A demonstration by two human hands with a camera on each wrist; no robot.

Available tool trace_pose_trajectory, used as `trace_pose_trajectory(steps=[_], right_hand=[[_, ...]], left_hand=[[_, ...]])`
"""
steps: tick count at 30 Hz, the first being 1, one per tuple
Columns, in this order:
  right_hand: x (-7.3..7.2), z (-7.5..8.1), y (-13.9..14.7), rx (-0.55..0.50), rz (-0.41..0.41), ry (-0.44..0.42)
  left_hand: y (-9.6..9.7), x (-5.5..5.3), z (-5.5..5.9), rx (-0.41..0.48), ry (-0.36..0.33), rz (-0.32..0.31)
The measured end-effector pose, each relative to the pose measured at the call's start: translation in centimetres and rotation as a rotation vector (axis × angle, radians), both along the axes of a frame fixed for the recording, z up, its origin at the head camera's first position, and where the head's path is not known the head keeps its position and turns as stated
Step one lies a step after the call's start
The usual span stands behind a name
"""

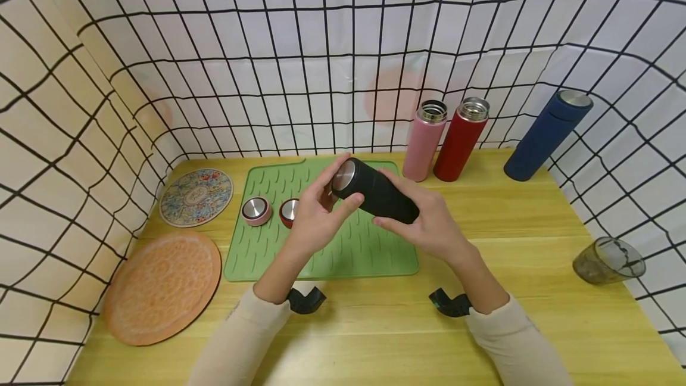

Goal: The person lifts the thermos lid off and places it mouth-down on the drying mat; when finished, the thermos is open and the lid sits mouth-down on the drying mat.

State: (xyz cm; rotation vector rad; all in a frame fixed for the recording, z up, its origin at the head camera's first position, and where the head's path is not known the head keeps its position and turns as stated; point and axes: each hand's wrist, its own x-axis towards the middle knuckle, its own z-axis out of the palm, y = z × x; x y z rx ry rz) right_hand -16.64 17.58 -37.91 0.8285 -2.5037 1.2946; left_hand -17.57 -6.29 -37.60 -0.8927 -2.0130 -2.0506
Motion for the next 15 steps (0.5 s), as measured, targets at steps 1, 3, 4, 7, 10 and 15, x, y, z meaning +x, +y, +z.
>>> trace_pose_trajectory(steps=[1,3,4,7,10,15], right_hand=[[0.1,0.1,-0.1,-0.004,-0.007,0.014],[0.2,0.2,0.0,-0.009,0.012,0.015],[0.3,0.3,0.2,-0.014,0.038,0.000],[0.5,0.7,0.9,-0.041,0.166,-0.117],[0.4,0.8,1.5,-0.087,0.306,-0.251],[0.3,1.0,1.8,-0.134,0.393,-0.352]], left_hand=[[-0.1,0.0,0.1,-0.004,0.000,-0.007],[-0.4,0.0,0.3,0.001,0.022,-0.066],[-0.6,-0.1,0.4,0.002,0.043,-0.111],[-1.2,-0.1,0.7,0.011,0.109,-0.269],[-1.6,-0.1,0.9,0.026,0.165,-0.395],[-1.8,-0.1,0.8,0.044,0.144,-0.431]])
